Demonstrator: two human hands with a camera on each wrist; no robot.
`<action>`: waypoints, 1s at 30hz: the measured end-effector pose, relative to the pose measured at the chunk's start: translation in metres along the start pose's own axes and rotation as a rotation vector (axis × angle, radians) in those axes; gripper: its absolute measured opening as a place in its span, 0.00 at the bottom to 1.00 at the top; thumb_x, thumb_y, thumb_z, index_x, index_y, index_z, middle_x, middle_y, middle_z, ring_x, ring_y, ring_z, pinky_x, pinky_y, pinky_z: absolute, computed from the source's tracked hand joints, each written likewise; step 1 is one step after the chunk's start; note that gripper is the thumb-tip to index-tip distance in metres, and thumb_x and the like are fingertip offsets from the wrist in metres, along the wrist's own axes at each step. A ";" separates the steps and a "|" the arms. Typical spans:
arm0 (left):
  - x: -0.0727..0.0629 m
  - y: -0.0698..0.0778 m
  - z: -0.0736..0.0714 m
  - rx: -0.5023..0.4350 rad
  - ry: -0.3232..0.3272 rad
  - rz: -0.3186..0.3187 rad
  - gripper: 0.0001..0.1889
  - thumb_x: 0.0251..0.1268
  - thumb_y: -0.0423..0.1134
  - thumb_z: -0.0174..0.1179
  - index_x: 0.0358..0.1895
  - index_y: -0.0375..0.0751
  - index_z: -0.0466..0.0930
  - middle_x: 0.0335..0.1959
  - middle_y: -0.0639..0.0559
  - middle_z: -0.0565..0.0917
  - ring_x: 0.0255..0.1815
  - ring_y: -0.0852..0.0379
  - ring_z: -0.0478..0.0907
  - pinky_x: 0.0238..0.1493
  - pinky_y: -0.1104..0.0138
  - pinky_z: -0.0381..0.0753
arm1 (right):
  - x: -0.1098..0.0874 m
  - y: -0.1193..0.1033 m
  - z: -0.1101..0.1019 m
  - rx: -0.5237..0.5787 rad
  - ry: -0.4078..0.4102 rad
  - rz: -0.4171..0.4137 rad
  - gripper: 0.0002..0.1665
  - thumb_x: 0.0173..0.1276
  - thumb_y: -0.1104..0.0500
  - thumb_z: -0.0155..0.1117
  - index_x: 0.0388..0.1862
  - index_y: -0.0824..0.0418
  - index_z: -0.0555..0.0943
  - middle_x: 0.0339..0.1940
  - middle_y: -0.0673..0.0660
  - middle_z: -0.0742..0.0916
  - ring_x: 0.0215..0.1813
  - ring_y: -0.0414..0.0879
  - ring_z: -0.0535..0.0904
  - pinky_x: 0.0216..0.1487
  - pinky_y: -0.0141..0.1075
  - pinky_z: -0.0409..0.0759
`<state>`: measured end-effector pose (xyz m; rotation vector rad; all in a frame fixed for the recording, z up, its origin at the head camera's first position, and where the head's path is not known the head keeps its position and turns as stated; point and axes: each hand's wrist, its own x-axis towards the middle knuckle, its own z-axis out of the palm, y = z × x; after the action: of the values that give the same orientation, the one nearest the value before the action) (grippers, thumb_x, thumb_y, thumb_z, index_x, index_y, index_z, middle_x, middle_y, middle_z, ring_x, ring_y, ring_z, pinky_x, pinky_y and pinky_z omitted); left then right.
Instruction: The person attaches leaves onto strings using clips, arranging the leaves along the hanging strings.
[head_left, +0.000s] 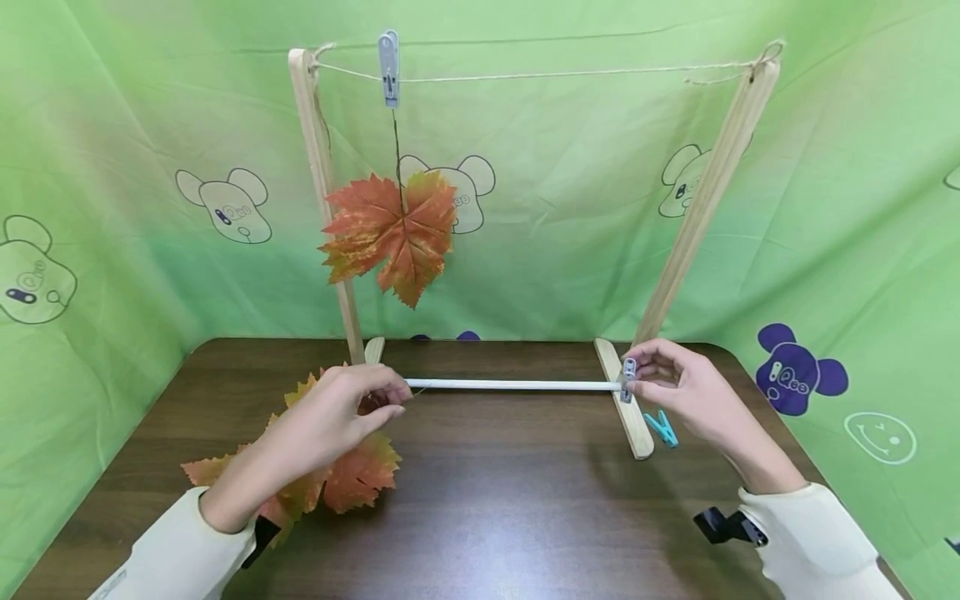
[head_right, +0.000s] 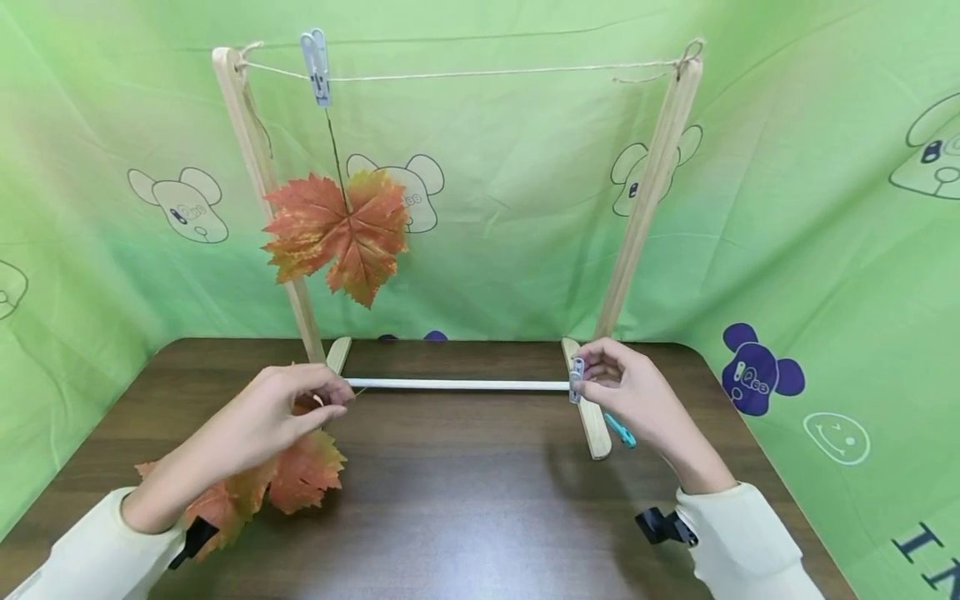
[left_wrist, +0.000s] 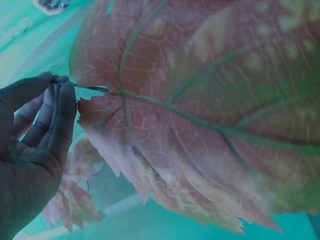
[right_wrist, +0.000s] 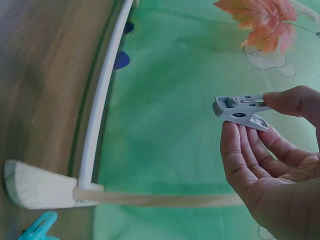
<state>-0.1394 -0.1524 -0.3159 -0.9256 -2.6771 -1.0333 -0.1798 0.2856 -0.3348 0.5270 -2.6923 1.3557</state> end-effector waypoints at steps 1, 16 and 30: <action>0.002 0.001 0.000 -0.009 0.015 -0.004 0.07 0.67 0.27 0.69 0.43 0.43 0.88 0.38 0.51 0.89 0.37 0.65 0.83 0.41 0.69 0.86 | 0.001 -0.002 0.000 0.002 0.003 -0.002 0.17 0.70 0.67 0.69 0.56 0.70 0.80 0.41 0.47 0.89 0.45 0.31 0.85 0.44 0.25 0.85; 0.041 0.016 0.006 -0.083 0.130 -0.091 0.05 0.68 0.31 0.70 0.43 0.44 0.88 0.36 0.54 0.90 0.39 0.61 0.84 0.45 0.62 0.87 | 0.022 -0.033 0.003 0.059 0.028 -0.040 0.19 0.71 0.67 0.68 0.59 0.66 0.77 0.45 0.48 0.86 0.48 0.33 0.83 0.49 0.24 0.82; 0.085 0.028 0.005 -0.161 0.261 -0.114 0.04 0.69 0.32 0.70 0.44 0.42 0.87 0.35 0.51 0.88 0.38 0.56 0.84 0.45 0.61 0.86 | 0.047 -0.075 0.005 0.094 0.079 -0.040 0.19 0.72 0.62 0.70 0.59 0.62 0.81 0.44 0.42 0.87 0.48 0.35 0.84 0.47 0.25 0.82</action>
<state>-0.1905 -0.0905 -0.2761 -0.6169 -2.4820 -1.3096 -0.1979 0.2275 -0.2699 0.5213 -2.5526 1.4654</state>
